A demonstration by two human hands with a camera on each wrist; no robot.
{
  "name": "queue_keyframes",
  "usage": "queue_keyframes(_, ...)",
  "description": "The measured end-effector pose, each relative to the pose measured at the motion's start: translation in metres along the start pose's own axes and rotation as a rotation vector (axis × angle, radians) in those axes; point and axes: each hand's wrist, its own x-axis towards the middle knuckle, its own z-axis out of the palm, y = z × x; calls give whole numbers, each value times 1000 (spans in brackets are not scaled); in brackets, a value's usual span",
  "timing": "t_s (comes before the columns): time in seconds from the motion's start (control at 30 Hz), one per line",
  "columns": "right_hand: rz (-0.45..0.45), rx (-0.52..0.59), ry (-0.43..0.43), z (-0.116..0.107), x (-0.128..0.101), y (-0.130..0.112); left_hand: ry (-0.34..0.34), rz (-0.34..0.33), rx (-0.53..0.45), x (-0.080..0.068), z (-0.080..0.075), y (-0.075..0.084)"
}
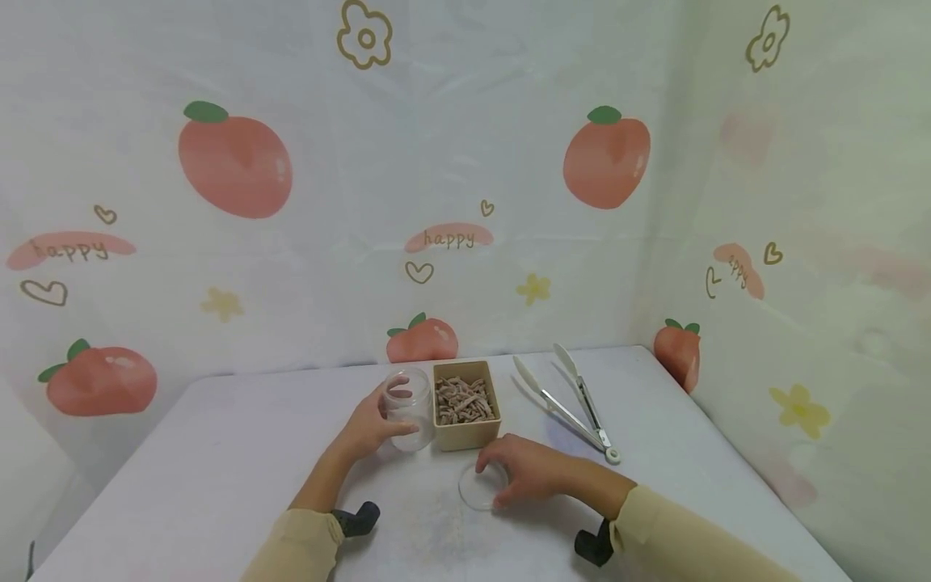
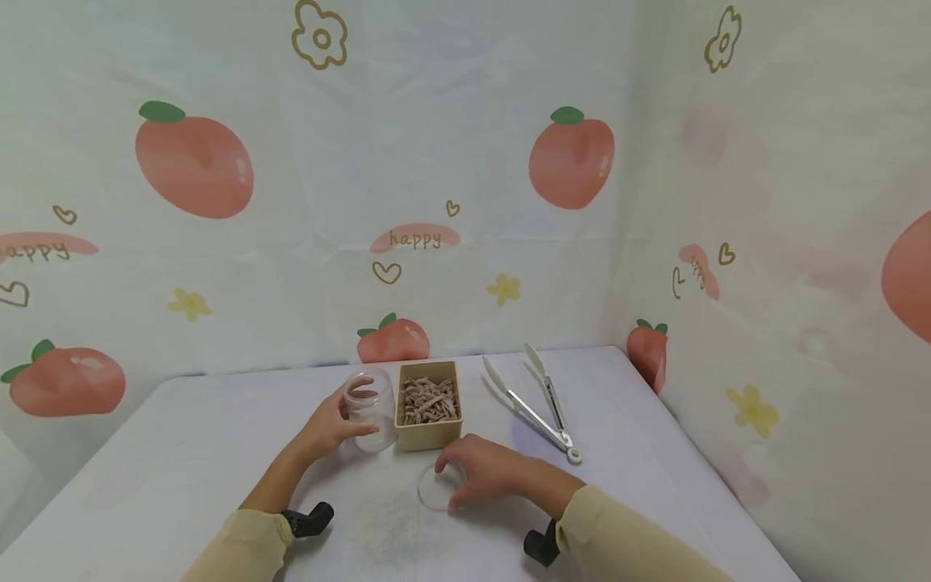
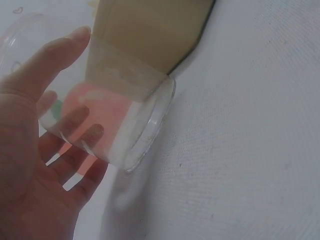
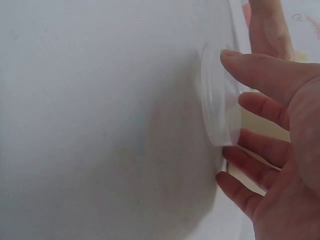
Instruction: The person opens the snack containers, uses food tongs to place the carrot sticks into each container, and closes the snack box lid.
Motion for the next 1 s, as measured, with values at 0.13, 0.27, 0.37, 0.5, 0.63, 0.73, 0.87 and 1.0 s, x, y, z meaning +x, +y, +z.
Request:
queue_keyframes(0.13, 3, -4, -6, -6, -2, 2, 2, 13, 7, 1, -1, 0)
queue_keyframes(0.27, 54, 22, -12, -14, -8, 7, 1, 17, -8, 2, -1, -1)
queue_keyframes(0.37, 87, 43, -5, -20, -14, 14, -9, 11, -22, 2, 1, -2)
queue_keyframes(0.5, 85, 44, 31, -31, -23, 26, -15, -6, -32, 0, 2, -2)
queue_keyframes(0.63, 73, 17, 88, -44, -31, 38, -6, -16, -37, -1, 2, 0)
queue_keyframes(0.73, 87, -8, 149, -51, -37, 46, -5, -23, -32, -1, 1, 1)
queue_keyframes(0.87, 172, -26, 270, -55, -43, 55, -2, -19, -25, -1, 0, 1)
queue_keyframes(1.0, 277, -10, 407, -53, -49, 63, -1, -12, -26, -2, -1, 1)
